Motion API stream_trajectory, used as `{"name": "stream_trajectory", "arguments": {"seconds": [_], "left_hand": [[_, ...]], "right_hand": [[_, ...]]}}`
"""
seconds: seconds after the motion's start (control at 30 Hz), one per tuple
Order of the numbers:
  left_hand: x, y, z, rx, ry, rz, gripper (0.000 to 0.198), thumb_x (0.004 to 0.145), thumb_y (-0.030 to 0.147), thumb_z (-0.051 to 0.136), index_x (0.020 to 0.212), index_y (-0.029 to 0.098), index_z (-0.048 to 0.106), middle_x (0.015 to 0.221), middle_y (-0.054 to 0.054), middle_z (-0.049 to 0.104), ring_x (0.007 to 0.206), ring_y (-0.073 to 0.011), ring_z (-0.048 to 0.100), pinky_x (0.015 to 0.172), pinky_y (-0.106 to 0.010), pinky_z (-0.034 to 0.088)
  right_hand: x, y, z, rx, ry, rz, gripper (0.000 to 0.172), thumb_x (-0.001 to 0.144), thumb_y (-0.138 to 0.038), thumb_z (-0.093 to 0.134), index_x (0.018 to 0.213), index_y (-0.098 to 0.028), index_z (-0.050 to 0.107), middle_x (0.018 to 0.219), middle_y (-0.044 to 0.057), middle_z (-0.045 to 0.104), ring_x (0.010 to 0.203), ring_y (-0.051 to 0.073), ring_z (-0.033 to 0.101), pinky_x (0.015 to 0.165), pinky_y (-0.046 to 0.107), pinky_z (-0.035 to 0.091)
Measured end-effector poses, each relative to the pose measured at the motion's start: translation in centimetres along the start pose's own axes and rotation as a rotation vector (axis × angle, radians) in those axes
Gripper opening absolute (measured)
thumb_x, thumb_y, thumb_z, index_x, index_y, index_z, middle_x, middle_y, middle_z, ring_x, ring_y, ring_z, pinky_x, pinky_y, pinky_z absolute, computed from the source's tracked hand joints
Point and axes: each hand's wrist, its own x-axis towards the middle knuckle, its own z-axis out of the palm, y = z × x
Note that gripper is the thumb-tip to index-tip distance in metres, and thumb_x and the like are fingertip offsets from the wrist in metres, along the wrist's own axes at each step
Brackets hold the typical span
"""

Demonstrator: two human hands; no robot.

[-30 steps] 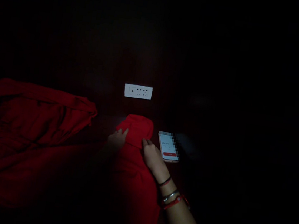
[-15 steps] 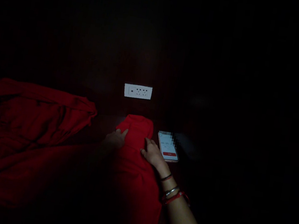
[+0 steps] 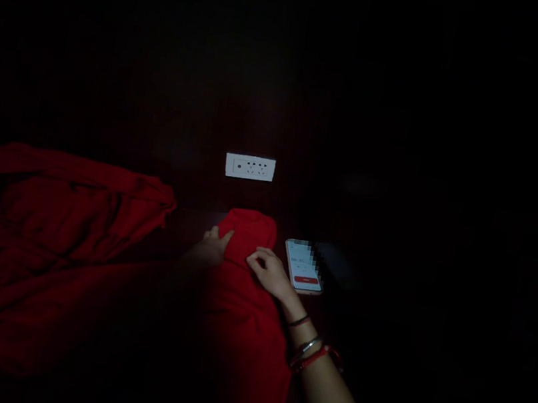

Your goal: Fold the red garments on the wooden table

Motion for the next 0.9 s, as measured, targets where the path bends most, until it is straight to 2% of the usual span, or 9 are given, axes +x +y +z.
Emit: {"name": "stream_trajectory", "arguments": {"seconds": [0.07,0.17,0.23,0.33,0.47,0.57,0.7,0.8,0.9], "left_hand": [[0.1,0.0,0.2,0.02,-0.071,0.162,0.082,0.065,0.012,0.054,0.136,0.022,0.015,0.143,-0.015,0.007,0.129,-0.0329,0.01,0.097,-0.043,0.027],[0.4,-0.1,0.8,0.027,-0.185,0.299,0.082,0.064,0.018,0.057,0.136,0.017,0.019,0.143,-0.014,0.013,0.129,-0.0295,0.012,0.101,-0.038,0.021],[0.6,-0.3,1.0,0.024,-0.175,0.294,0.076,0.068,0.022,0.054,0.135,0.016,0.02,0.142,-0.014,0.016,0.129,-0.0289,0.013,0.102,-0.04,0.019],[0.4,-0.4,0.6,-0.004,-0.104,0.206,0.074,0.071,0.019,0.049,0.137,0.017,0.015,0.143,-0.016,0.01,0.128,-0.0351,0.01,0.098,-0.048,0.021],[-0.2,-0.3,-0.3,-0.076,-0.081,0.207,0.084,0.066,0.01,0.053,0.137,0.021,0.011,0.144,-0.014,0.006,0.129,-0.0355,0.006,0.098,-0.047,0.021],[-0.4,-0.2,-0.6,-0.207,-0.08,0.187,0.079,0.063,0.007,0.055,0.134,0.022,0.024,0.142,-0.012,0.015,0.129,-0.0306,0.014,0.1,-0.039,0.02],[-0.3,-0.3,-0.8,-0.361,-0.024,-0.032,0.056,0.068,0.014,0.053,0.123,0.015,0.039,0.128,-0.021,0.038,0.119,-0.0348,0.034,0.093,-0.048,0.027],[0.1,-0.1,-0.9,-0.498,-0.089,-0.062,0.055,0.072,0.015,0.05,0.124,0.011,0.034,0.094,-0.018,0.06,0.091,-0.0294,0.058,0.075,-0.041,0.043],[0.4,0.4,-0.7,-0.71,-0.152,-0.029,0.06,0.077,0.013,0.044,0.131,0.017,0.018,0.081,-0.009,0.063,0.067,-0.0176,0.062,0.058,-0.027,0.047]], "right_hand": [[0.2,1.1,0.3,0.031,0.058,0.096,0.024,0.075,-0.021,0.05,0.097,-0.016,0.056,0.105,0.007,0.056,0.102,0.016,0.049,0.09,0.03,0.036],[0.6,2.7,0.9,0.106,0.053,0.227,0.046,0.065,-0.016,0.057,0.111,-0.016,0.049,0.11,0.008,0.054,0.102,0.018,0.05,0.09,0.032,0.037],[1.0,3.1,1.0,0.18,0.076,0.256,0.043,0.063,-0.018,0.058,0.106,-0.016,0.053,0.102,0.007,0.058,0.095,0.018,0.053,0.085,0.032,0.04],[1.4,2.7,0.7,0.32,0.161,0.225,0.035,0.06,-0.023,0.062,0.094,-0.018,0.057,0.09,0.004,0.06,0.084,0.017,0.055,0.076,0.031,0.043],[1.5,1.9,-0.2,0.523,0.114,0.178,0.041,0.055,-0.027,0.067,0.095,-0.024,0.059,0.08,0.002,0.061,0.075,0.016,0.056,0.066,0.028,0.044],[1.5,1.8,-0.7,0.565,0.098,0.187,0.038,0.054,-0.024,0.067,0.091,-0.024,0.059,0.07,0.0,0.059,0.066,0.015,0.054,0.061,0.026,0.043],[1.4,1.9,-1.1,0.627,0.16,0.152,0.035,0.059,-0.024,0.063,0.093,-0.025,0.054,0.071,-0.002,0.057,0.066,0.013,0.054,0.061,0.024,0.043],[1.3,1.9,-1.2,0.553,0.168,0.103,0.035,0.062,-0.026,0.061,0.097,-0.024,0.053,0.076,-0.001,0.057,0.069,0.013,0.054,0.065,0.025,0.043],[1.3,2.0,-1.1,0.445,0.153,0.035,0.036,0.062,-0.026,0.063,0.096,-0.023,0.054,0.092,0.002,0.058,0.082,0.014,0.054,0.074,0.026,0.042]]}}
